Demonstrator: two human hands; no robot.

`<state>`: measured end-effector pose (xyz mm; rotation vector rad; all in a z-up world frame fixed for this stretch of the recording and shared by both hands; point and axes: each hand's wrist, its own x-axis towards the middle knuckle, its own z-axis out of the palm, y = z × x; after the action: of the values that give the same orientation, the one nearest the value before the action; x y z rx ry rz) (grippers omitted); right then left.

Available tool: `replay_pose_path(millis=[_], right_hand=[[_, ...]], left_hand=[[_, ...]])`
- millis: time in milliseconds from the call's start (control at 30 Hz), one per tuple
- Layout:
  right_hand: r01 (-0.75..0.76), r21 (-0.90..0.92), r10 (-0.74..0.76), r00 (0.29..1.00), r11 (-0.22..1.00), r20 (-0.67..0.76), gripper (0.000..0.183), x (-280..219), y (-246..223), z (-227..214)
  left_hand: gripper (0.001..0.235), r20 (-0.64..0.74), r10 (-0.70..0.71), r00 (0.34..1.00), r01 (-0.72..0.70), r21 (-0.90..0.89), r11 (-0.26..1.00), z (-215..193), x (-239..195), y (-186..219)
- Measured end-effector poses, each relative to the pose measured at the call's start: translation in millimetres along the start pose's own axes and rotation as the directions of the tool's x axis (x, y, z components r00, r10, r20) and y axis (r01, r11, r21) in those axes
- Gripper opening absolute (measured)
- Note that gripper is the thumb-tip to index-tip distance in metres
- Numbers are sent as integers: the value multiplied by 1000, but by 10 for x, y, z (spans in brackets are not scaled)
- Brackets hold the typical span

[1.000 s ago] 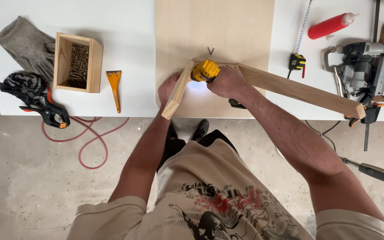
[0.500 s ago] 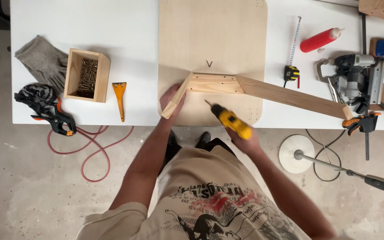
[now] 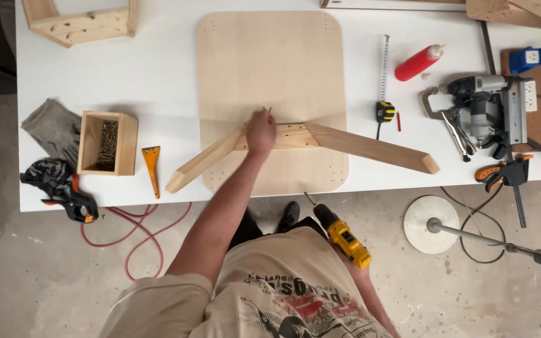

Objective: Assembling a wooden furniture piece by measuring, marking, applying glue, and securing parts with a power drill.

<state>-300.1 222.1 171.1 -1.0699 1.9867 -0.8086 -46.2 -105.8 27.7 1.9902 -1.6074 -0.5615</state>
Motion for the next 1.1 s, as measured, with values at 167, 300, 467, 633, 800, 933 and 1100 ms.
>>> replay_pose_path(millis=[167, 300, 467, 633, 800, 933, 1100], right_hand=[[85, 66, -85, 996, 994, 3, 40, 107, 35, -139], [141, 121, -142, 990, 983, 3, 35, 160, 62, -168], [239, 168, -246, 969, 956, 21, 28, 318, -24, -204], [341, 206, -357, 933, 917, 47, 22, 490, -196, -220], [430, 243, -455, 889, 869, 55, 16, 586, -447, -206], [459, 165, -480, 868, 873, 126, 15, 555, -966, -306], [453, 164, -476, 866, 876, 153, 8, 570, -1061, -272]], left_hand=[[21, 201, -82, 976, 54, 141, 988, 463, 568, -268], [17, 159, -143, 977, 130, 89, 988, 438, 614, -388], [20, 164, -127, 978, 109, 116, 987, 385, 658, -349], [9, -27, 207, 978, -207, 27, 978, -185, 215, 295], [35, 555, -147, 819, 566, -739, 364, -725, -671, 935], [28, 717, -95, 691, 723, -682, 110, -897, -906, 866], [24, 743, -74, 665, 746, -666, 21, -1034, -981, 879]])
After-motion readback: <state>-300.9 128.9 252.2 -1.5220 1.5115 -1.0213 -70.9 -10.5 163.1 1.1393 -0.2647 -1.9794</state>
